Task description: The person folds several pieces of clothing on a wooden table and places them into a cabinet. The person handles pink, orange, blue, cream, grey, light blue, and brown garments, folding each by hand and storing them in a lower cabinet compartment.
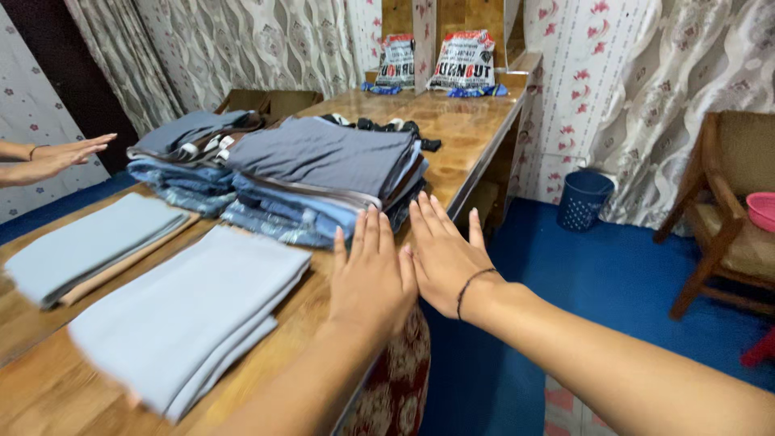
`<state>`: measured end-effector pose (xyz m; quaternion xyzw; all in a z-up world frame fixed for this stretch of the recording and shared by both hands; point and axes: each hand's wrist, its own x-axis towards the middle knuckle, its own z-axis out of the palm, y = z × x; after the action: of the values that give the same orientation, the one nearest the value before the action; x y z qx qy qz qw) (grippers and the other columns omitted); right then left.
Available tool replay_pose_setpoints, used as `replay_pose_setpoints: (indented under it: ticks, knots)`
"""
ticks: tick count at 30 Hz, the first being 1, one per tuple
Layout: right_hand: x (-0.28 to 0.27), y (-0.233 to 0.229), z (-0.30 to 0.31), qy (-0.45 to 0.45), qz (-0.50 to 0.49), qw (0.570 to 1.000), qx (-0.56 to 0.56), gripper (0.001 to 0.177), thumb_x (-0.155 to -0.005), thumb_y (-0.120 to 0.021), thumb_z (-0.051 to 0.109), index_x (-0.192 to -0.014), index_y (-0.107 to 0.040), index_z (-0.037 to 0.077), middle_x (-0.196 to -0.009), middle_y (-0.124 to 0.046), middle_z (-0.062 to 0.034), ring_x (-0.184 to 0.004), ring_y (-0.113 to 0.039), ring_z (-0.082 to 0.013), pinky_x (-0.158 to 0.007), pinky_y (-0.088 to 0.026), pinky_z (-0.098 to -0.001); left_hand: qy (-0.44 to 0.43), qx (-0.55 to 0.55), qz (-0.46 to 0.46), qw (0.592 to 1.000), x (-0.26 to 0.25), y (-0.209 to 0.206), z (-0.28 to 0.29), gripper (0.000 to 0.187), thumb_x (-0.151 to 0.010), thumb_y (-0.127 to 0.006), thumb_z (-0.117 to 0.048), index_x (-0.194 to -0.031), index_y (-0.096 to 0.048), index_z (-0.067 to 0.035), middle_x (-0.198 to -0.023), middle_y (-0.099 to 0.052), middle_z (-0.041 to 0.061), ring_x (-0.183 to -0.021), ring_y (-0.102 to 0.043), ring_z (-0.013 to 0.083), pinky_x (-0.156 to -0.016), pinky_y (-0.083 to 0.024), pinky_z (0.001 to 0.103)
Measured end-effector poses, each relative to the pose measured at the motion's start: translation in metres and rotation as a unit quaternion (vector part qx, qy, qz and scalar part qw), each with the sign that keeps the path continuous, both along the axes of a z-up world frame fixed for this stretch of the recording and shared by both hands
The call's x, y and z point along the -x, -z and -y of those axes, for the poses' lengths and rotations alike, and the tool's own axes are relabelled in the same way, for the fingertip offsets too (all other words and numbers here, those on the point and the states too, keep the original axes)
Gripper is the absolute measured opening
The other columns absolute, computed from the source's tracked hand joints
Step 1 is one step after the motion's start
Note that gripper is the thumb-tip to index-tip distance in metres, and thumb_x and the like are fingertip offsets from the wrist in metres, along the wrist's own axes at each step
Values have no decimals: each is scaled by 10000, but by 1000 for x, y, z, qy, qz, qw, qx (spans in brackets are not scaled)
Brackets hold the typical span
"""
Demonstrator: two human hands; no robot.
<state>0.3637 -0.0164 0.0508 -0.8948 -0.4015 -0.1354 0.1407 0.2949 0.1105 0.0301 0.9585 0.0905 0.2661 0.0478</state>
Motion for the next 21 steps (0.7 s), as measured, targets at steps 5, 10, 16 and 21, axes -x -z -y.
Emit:
replay_pose_setpoints:
  ticks: [5, 10, 16, 21]
  knots:
    - [-97, -21, -34, -18, 53, 997, -49, 670, -985, -414, 315, -1544, -251, -17, -1663, -189, -182, -1552, -138, -289, -1182, -84, -643, -20, -11, 69, 997, -92, -26, -41, 714, -1011, -344, -446, -1502, -327, 71, -1622, -263, 222, -1536, -159, 308, -1219, -38, 525]
    - [-184, -50, -95, -70, 73, 993, -66, 663, -1015, -394, 362, -1552, -265, -5, -1657, -209, -192, -1543, -157, -306, -1198, -84, -635, -50, -7, 98, 994, -176, -59, -97, 688, -997, -355, -393, -1497, -355, 80, -1612, -295, 230, -1531, -185, 331, -1209, -68, 559]
    - [-259, -61, -178, -119, 80, 989, -44, 687, -1012, -378, 393, -1557, -229, 2, -1668, -163, -184, -1551, -127, -299, -1186, -72, -646, -123, 6, 94, 988, -233, -64, -165, 669, -1000, -356, -375, -1486, -374, 85, -1604, -307, 240, -1522, -209, 349, -1206, -92, 584]
    - [-284, -45, -233, -213, 79, 974, -2, 715, -1001, -371, 397, -1571, -200, 3, -1669, -137, -191, -1550, -107, -303, -1173, -69, -636, -202, -12, 61, 977, -234, -42, -200, 649, -995, -356, -359, -1465, -393, 87, -1589, -318, 246, -1511, -221, 357, -1195, -105, 581]
